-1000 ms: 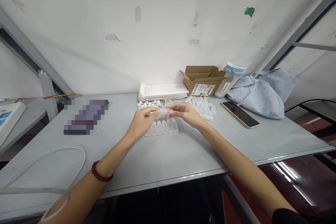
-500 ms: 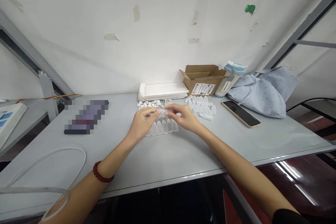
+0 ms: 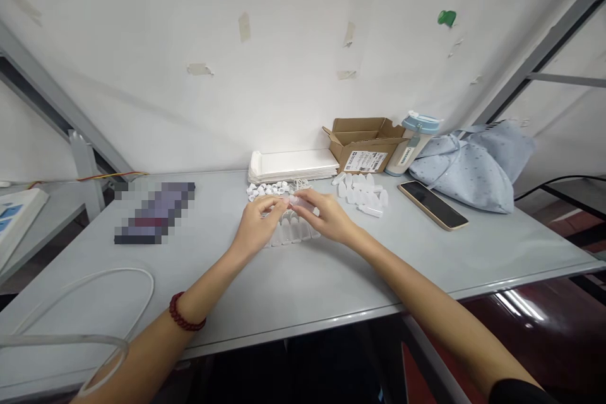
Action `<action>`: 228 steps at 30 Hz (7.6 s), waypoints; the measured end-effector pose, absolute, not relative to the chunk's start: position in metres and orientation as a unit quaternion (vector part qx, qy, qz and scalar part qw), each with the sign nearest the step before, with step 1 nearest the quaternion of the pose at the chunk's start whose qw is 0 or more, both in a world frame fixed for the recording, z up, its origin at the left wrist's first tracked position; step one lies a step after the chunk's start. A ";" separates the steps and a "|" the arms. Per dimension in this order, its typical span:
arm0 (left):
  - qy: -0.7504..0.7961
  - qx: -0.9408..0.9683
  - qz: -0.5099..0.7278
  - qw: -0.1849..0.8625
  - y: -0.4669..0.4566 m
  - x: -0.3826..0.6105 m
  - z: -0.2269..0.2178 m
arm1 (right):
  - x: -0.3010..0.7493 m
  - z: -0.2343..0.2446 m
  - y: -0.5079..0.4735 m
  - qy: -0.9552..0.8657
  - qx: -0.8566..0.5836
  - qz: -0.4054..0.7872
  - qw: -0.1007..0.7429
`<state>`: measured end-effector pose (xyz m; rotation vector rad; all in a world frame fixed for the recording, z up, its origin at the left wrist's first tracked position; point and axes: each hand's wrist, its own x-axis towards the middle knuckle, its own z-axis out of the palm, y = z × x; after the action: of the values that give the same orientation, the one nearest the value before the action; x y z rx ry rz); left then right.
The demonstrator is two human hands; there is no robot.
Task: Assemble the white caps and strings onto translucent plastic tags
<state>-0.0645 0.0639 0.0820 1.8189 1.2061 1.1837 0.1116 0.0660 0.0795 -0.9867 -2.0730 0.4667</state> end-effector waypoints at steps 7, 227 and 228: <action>0.462 0.701 0.486 0.243 0.062 -0.064 0.081 | 0.114 0.088 0.069 -0.694 -0.396 0.436 0.414; 0.395 0.756 0.503 0.141 0.070 -0.032 0.081 | 0.138 0.090 0.075 -0.671 -0.383 0.482 0.412; 0.396 0.760 0.494 0.145 0.069 -0.032 0.082 | 0.138 0.090 0.075 -0.671 -0.385 0.481 0.413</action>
<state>-0.0321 0.0691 0.0816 2.1907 1.1422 1.4231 0.1376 0.0748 0.0898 -0.9684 -1.6868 1.2101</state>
